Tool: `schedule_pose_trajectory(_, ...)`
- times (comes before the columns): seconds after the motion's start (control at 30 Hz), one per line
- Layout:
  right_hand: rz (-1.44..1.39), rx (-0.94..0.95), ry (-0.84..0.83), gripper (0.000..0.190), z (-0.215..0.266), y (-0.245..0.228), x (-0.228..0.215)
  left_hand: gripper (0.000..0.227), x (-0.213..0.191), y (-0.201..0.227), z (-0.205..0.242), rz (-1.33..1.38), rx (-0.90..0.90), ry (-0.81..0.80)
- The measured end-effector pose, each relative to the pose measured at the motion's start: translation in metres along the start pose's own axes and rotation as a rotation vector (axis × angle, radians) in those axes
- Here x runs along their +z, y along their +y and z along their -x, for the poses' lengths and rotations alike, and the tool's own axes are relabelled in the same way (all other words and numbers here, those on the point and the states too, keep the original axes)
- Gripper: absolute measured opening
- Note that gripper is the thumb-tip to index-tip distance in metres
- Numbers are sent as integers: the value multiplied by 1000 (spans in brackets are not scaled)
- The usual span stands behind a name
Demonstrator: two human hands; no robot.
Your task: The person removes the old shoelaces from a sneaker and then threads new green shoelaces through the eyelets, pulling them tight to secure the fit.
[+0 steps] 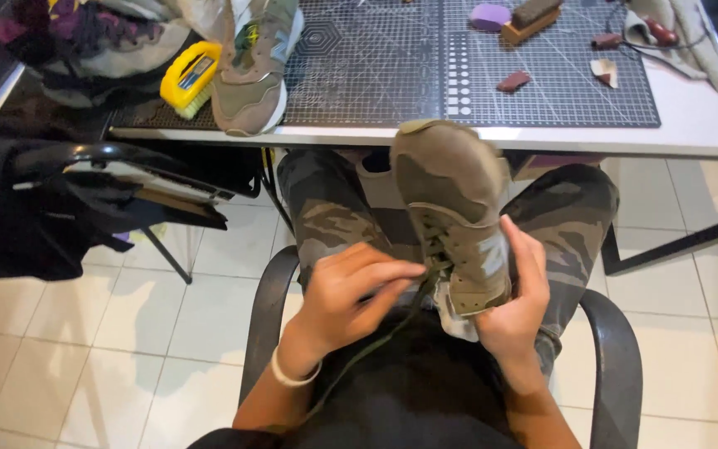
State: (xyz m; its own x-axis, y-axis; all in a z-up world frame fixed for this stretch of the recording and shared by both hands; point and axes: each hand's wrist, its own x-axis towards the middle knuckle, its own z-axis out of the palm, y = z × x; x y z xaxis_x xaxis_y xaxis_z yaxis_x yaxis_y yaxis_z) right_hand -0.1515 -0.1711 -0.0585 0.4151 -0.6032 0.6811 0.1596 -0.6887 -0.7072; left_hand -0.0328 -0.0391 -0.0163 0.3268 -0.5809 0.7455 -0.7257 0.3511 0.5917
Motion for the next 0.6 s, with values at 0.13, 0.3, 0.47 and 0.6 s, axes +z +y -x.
schedule_pose_trajectory(0.13, -88, 181, -165, 57, 3, 5, 2, 11, 12, -12, 3, -166, 58, 96)
schedule_pose_trajectory(0.3, -241, 376, -285, 49, 5, 6, 4, 8, 14, -20, 6, -292, 108, 158)
schedule_pose_trajectory(0.47, -249, 455, -394, 52, 6, 13, 3, 4, 12, -27, 9, -249, 27, 93)
schedule_pose_trajectory(0.6, -270, 404, -396, 52, 1, 7, 2, 28, -7, -25, 7, 112, -11, -96)
